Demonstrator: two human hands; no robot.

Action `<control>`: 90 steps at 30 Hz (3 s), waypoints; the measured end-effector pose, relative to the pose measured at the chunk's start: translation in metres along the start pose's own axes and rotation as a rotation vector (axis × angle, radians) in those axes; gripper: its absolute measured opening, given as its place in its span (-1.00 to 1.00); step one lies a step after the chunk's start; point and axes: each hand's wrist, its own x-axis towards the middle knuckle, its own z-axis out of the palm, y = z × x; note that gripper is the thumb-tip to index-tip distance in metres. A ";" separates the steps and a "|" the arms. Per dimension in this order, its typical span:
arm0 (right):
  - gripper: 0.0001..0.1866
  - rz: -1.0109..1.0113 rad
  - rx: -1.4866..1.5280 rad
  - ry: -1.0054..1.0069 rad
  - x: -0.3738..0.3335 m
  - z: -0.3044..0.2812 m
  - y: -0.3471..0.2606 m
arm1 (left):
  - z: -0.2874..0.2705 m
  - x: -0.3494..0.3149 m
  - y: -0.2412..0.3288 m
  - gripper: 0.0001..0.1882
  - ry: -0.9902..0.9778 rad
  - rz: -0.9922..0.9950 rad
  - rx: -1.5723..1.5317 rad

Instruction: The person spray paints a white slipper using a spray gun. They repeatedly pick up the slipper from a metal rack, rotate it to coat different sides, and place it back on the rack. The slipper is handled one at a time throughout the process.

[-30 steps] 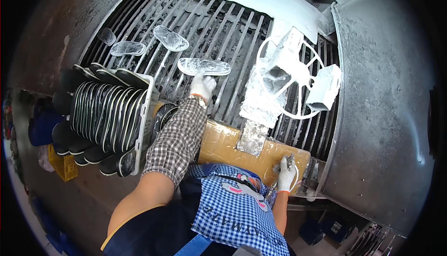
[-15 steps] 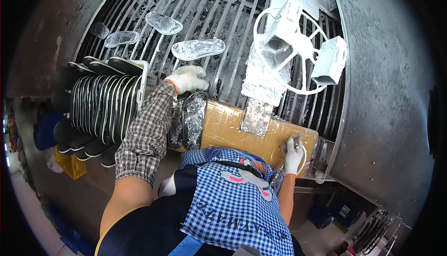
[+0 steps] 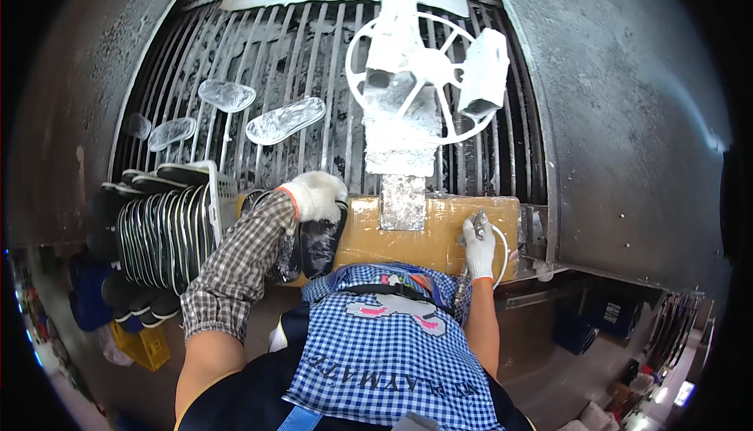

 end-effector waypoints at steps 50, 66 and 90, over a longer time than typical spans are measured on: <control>-0.65 -0.149 -0.098 0.049 0.000 0.002 0.002 | -0.239 0.029 0.052 -0.65 0.987 0.273 -0.817; -0.26 -0.102 -0.292 0.096 -0.018 0.000 -0.034 | -0.092 0.042 0.003 -0.30 1.091 0.249 -1.520; -0.32 -0.704 0.497 -0.457 -0.146 0.003 -0.319 | 0.002 0.082 0.102 -0.63 0.343 0.600 -1.988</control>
